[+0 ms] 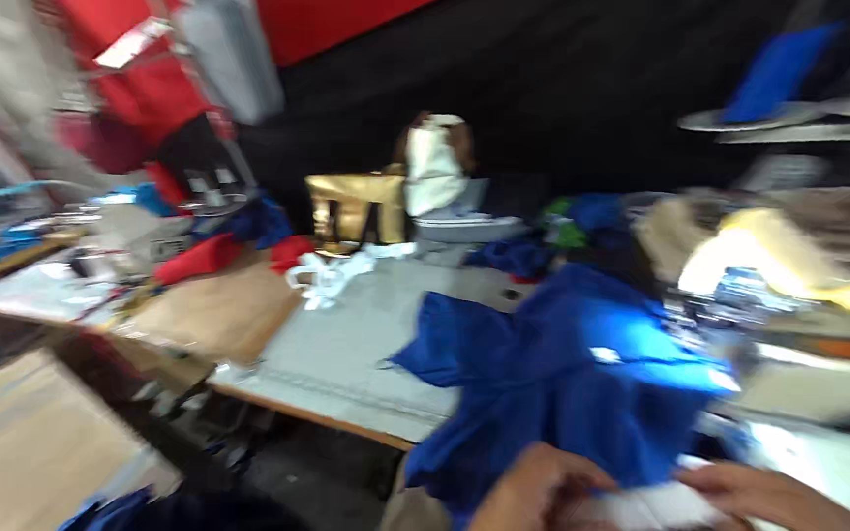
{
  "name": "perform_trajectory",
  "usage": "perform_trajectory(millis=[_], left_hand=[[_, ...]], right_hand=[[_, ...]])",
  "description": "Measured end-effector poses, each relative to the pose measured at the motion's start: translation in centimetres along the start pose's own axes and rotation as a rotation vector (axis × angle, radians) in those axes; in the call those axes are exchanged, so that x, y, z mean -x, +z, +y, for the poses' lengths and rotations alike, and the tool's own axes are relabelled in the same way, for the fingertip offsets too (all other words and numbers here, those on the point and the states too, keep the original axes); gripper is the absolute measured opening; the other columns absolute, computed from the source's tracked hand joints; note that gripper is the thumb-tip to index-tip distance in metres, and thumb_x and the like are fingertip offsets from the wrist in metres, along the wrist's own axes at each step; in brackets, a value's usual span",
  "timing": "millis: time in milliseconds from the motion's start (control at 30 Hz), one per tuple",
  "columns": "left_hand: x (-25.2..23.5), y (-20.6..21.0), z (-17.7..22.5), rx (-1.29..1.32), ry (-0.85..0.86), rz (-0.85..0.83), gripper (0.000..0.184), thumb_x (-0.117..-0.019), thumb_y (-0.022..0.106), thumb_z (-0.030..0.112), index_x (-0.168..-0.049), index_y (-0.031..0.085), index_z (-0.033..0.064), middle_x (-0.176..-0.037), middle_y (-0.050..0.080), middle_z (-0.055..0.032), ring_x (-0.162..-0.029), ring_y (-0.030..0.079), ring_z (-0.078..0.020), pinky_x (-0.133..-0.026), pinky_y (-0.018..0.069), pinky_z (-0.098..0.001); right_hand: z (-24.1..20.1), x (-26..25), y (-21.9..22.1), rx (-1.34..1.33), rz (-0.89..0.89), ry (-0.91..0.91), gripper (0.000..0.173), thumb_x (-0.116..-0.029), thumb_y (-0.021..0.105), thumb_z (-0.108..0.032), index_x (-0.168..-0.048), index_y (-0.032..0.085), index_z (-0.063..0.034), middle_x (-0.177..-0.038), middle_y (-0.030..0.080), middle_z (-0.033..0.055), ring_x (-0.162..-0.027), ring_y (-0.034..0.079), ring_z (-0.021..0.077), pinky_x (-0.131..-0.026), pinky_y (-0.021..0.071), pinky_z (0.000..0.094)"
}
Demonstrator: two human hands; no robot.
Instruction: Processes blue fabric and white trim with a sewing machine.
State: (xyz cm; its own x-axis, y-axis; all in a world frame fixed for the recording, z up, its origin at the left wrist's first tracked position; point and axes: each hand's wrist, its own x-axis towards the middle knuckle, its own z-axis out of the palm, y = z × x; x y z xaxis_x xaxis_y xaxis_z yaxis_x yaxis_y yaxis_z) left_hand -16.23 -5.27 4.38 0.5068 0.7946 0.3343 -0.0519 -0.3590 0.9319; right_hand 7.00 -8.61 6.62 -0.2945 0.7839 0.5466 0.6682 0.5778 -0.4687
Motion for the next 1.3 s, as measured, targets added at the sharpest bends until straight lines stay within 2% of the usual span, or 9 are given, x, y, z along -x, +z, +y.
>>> perform_trajectory(millis=[100, 233, 533, 633, 800, 933, 1067, 1133, 1300], left_hand=[[-0.8, 0.0, -0.6, -0.293, 0.1, 0.058, 0.035, -0.0814, 0.08, 0.006, -0.111, 0.069, -0.008, -0.11, 0.063, -0.0228, -0.094, 0.063, -0.0167, -0.077, 0.053, -0.0229], [-1.6, -0.1, -1.2, -0.297, 0.084, 0.085, 0.014, -0.09, 0.073, 0.005, -0.098, 0.074, -0.0061, -0.098, 0.066, -0.0163, -0.085, 0.063, -0.0075, -0.075, 0.0524, -0.0153], [-3.2, 0.2, -1.7, -0.313, 0.004, 0.075, 0.015, -0.0962, 0.064, 0.004, -0.094, 0.072, -0.0085, -0.09, 0.067, -0.0122, -0.086, 0.062, -0.0048, -0.079, 0.0502, -0.0152], [-3.6, 0.1, -2.1, -0.314, 0.044, 0.056, 0.015, -0.0966, 0.064, 0.004, -0.094, 0.072, -0.0088, -0.091, 0.066, -0.0125, -0.088, 0.062, -0.0042, -0.081, 0.0503, -0.0144], [-6.2, -1.4, -0.5, -0.492, 0.194, 0.022, 0.016, -0.0957, 0.068, 0.008, -0.092, 0.075, -0.0049, -0.092, 0.07, -0.014, -0.088, 0.066, -0.0081, -0.082, 0.0538, -0.018], [-12.3, -2.7, 2.4, -0.756, 0.4, -0.042, 0.025, -0.104, 0.056, 0.022, -0.098, 0.073, 0.0037, -0.101, 0.071, -0.01, -0.09, 0.067, -0.0121, -0.081, 0.055, -0.0252], [-18.6, -1.6, 0.0, -0.841, 0.497, -0.113, 0.023, -0.1028, 0.053, 0.021, -0.095, 0.071, 0.0085, -0.089, 0.068, -0.001, -0.078, 0.067, -0.0088, -0.071, 0.0577, -0.0252], [-20.1, -1.2, -0.8, -0.768, 0.364, -0.197, 0.023, -0.1006, 0.052, 0.017, -0.092, 0.07, 0.0067, -0.083, 0.066, -0.0016, -0.074, 0.065, -0.0074, -0.069, 0.0562, -0.0241], [-21.0, -1.6, -1.4, -0.648, 0.182, -0.411, 0.025, -0.1003, 0.05, 0.021, -0.09, 0.067, 0.0064, -0.079, 0.06, -0.0003, -0.07, 0.054, -0.0035, -0.067, 0.0465, -0.0189]], right_hand=[[1.3, 0.7, -0.1, 0.132, 0.091, 0.006, 0.008, -0.1001, 0.057, -0.003, -0.097, 0.062, 0.0028, -0.105, 0.071, 0.0229, -0.099, 0.07, 0.0195, -0.087, 0.0553, 0.0221], [2.6, 1.5, -0.2, 0.091, 0.125, 0.069, 0.013, -0.1011, 0.061, -0.009, -0.099, 0.069, 0.0005, -0.096, 0.073, 0.0175, -0.091, 0.072, 0.0156, -0.084, 0.0556, 0.0205], [4.7, 2.8, 0.9, -0.385, 0.15, 0.265, 0.017, -0.0995, 0.063, -0.009, -0.103, 0.069, 0.0064, -0.087, 0.072, 0.0095, -0.074, 0.067, 0.0016, -0.072, 0.0572, 0.0168], [4.7, 2.9, 0.7, -0.34, 0.105, 0.302, 0.019, -0.0988, 0.065, -0.01, -0.105, 0.071, 0.0062, -0.09, 0.073, 0.0122, -0.076, 0.07, 0.007, -0.073, 0.059, 0.021], [3.3, 2.1, 1.2, -0.332, 0.03, 0.308, 0.017, -0.095, 0.068, -0.009, -0.094, 0.072, 0.0074, -0.095, 0.071, 0.0215, -0.09, 0.07, 0.0263, -0.082, 0.0569, 0.0366], [2.1, 0.5, 2.9, -0.636, 0.319, 0.383, 0.019, -0.096, 0.069, -0.01, -0.1, 0.069, 0.0088, -0.09, 0.069, 0.0095, -0.081, 0.066, 0.0047, -0.077, 0.0566, 0.0216], [5.5, -1.6, 5.2, -0.463, 0.736, 0.424, 0.009, -0.0869, 0.078, -0.016, -0.089, 0.073, -0.0092, -0.086, 0.064, -0.0059, -0.083, 0.06, -0.0051, -0.076, 0.0531, 0.0122], [7.0, -1.7, 6.3, -0.392, 0.795, 0.419, 0.011, -0.0853, 0.081, -0.021, -0.085, 0.072, -0.014, -0.093, 0.058, -0.0045, -0.094, 0.056, -0.0053, -0.084, 0.0487, 0.0096], [7.1, -1.0, 6.6, -0.456, 0.716, 0.423, 0.01, -0.0879, 0.077, -0.006, -0.088, 0.07, 0.0009, -0.096, 0.066, 0.005, -0.092, 0.063, -0.002, -0.082, 0.0543, 0.013]])
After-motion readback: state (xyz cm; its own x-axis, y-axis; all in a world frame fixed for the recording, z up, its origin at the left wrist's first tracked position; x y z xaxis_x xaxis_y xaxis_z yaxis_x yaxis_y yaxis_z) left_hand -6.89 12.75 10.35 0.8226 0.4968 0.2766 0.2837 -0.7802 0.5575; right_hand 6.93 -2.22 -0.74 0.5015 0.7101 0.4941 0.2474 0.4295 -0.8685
